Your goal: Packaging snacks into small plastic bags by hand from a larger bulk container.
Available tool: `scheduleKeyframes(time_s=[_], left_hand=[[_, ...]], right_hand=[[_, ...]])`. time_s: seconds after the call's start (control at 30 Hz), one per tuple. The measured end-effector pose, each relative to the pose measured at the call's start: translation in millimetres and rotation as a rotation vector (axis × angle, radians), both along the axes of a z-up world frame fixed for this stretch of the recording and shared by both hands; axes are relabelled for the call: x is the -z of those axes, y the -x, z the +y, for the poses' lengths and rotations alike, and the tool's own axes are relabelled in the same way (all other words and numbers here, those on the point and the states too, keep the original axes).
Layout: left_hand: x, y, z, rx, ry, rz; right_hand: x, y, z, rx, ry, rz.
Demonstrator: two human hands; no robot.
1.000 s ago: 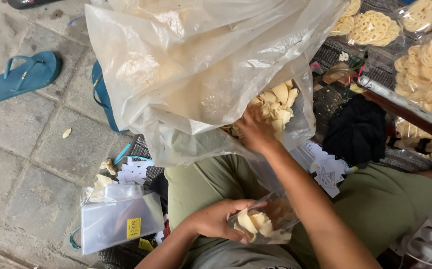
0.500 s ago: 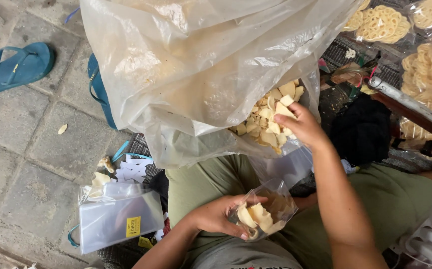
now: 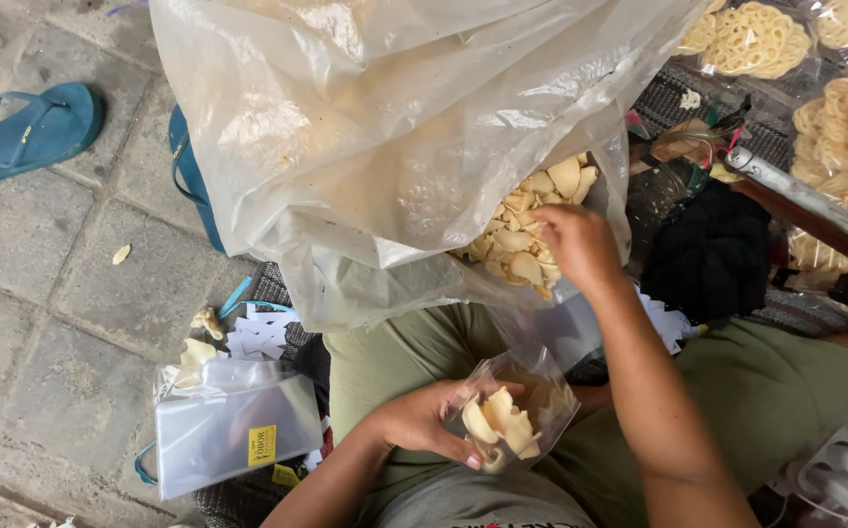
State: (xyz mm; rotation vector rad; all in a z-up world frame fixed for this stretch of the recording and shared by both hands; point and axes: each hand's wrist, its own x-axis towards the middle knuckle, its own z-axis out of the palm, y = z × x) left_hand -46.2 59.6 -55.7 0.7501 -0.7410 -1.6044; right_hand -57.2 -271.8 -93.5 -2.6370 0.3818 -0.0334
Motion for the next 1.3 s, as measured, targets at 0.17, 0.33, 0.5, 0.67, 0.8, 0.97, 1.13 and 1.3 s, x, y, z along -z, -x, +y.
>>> scheduleKeyframes(time_s=[0.17,0.33,0.5,0.67,0.8,0.97,1.13,1.3], left_hand=[[1.4,0.3,0.7,0.017,-0.012,0.063],[5.4,1.2,3.0,0.005,0.011,0.077],[1.9,-3.4,-0.4,0.027,-0.001,0.127],[9.9,-1.7,6.3,0.018,-0.004,0.152],[4.4,-3.8,0.7,0.009,0.033,0.12],[2.1,2.1,-5.3,-0.093,-0.053,0.266],[-7.4,9.8,-18.2,-0.269,-0.124,0.385],[-1.2,20.6,-41.6,-0.509,0.005,0.101]], right_hand=[[46.7,-11.8,33.3,-0.152,0.354,0.053],[37.9,-27.0,23.3,-0.044,0.39,-0.111],[27.7,-38.8,20.6,0.111,0.012,-0.031],[26.3,-50.2,32.5,0.241,-0.347,0.047],[17.8,-49.4,32.9,0.377,-0.683,0.129],[-12.2,-28.0,23.1,0.407,-0.953,0.169],[-67.8,17.1,7.6,0.284,-1.097,0.023],[-179.3,43.1,42.3,-0.078,-0.766,0.035]])
